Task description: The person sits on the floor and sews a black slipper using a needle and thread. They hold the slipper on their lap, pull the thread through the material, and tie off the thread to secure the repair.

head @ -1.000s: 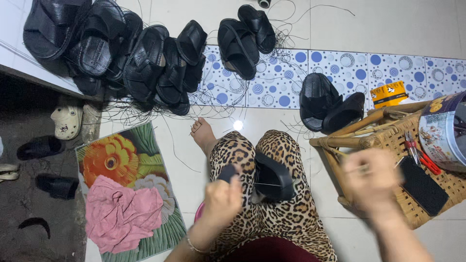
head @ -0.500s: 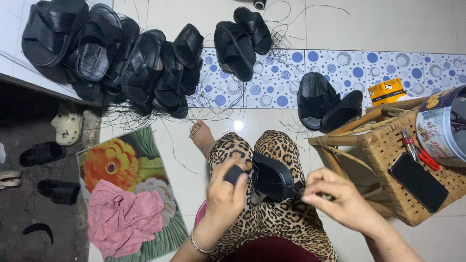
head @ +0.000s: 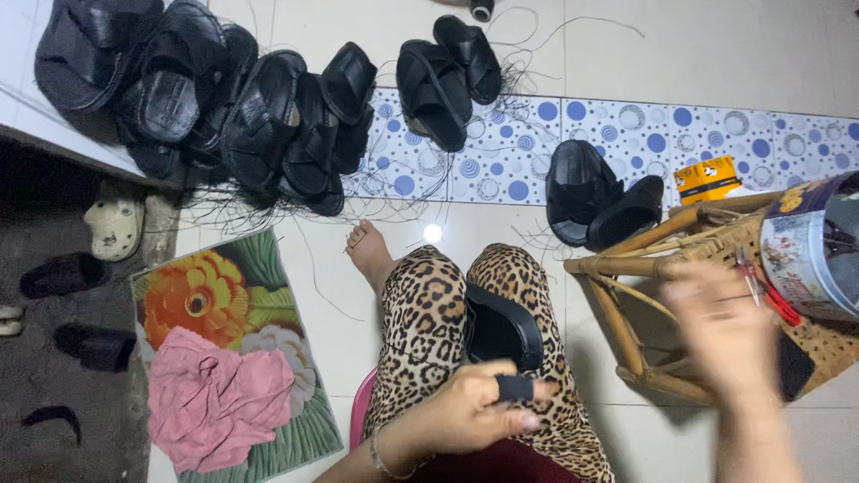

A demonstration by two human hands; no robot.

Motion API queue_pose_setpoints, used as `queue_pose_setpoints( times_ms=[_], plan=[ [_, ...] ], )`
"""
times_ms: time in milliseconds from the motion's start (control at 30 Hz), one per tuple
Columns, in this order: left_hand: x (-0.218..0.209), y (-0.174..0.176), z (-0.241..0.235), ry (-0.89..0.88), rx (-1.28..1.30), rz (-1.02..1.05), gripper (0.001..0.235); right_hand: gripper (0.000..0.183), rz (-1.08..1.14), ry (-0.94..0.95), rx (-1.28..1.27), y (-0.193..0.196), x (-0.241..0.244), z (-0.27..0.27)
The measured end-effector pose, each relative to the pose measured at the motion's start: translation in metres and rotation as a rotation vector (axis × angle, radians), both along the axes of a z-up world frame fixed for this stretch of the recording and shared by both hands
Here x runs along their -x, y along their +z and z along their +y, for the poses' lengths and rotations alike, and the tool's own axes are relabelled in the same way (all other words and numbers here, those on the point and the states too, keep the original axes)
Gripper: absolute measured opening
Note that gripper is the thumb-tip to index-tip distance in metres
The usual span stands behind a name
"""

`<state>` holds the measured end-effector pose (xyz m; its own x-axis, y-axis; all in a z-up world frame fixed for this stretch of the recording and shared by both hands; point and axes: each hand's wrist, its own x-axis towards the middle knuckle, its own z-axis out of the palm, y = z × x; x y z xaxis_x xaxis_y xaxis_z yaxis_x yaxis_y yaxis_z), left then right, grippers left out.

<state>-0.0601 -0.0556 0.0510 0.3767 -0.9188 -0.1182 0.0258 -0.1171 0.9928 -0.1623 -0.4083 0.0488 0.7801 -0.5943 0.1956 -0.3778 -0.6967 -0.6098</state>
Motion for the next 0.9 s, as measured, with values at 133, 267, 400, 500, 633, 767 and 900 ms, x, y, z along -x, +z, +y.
queue_pose_setpoints(
  times_ms=[133,267,400,500,633,767,900],
  plan=[
    [-0.009,-0.016,-0.009,0.325,0.007,-0.381,0.053,0.045,0.255,0.485,-0.399,-0.007,-0.026,0.089],
    [-0.007,-0.054,-0.002,0.495,-0.317,-0.628,0.064,0.022,0.381,0.752,-0.393,0.012,-0.031,0.095],
    [0.001,-0.063,0.001,0.527,-0.377,-0.514,0.071,0.024,0.144,0.782,-0.934,0.01,-0.029,0.1],
    [0.009,-0.07,-0.002,0.551,-0.405,-0.597,0.067,0.033,-0.104,0.682,-1.529,-0.005,-0.034,0.117],
    [0.008,-0.065,-0.007,0.612,-0.381,-0.937,0.063,0.035,-0.158,0.383,-1.606,-0.027,-0.038,0.122],
    [0.004,-0.068,-0.009,0.576,-0.425,-1.006,0.065,0.042,-0.061,0.149,-1.511,-0.054,-0.039,0.118],
    [-0.008,-0.067,-0.004,0.395,-0.564,-0.801,0.068,0.042,-0.053,0.133,-1.563,-0.045,-0.046,0.105]
  ],
)
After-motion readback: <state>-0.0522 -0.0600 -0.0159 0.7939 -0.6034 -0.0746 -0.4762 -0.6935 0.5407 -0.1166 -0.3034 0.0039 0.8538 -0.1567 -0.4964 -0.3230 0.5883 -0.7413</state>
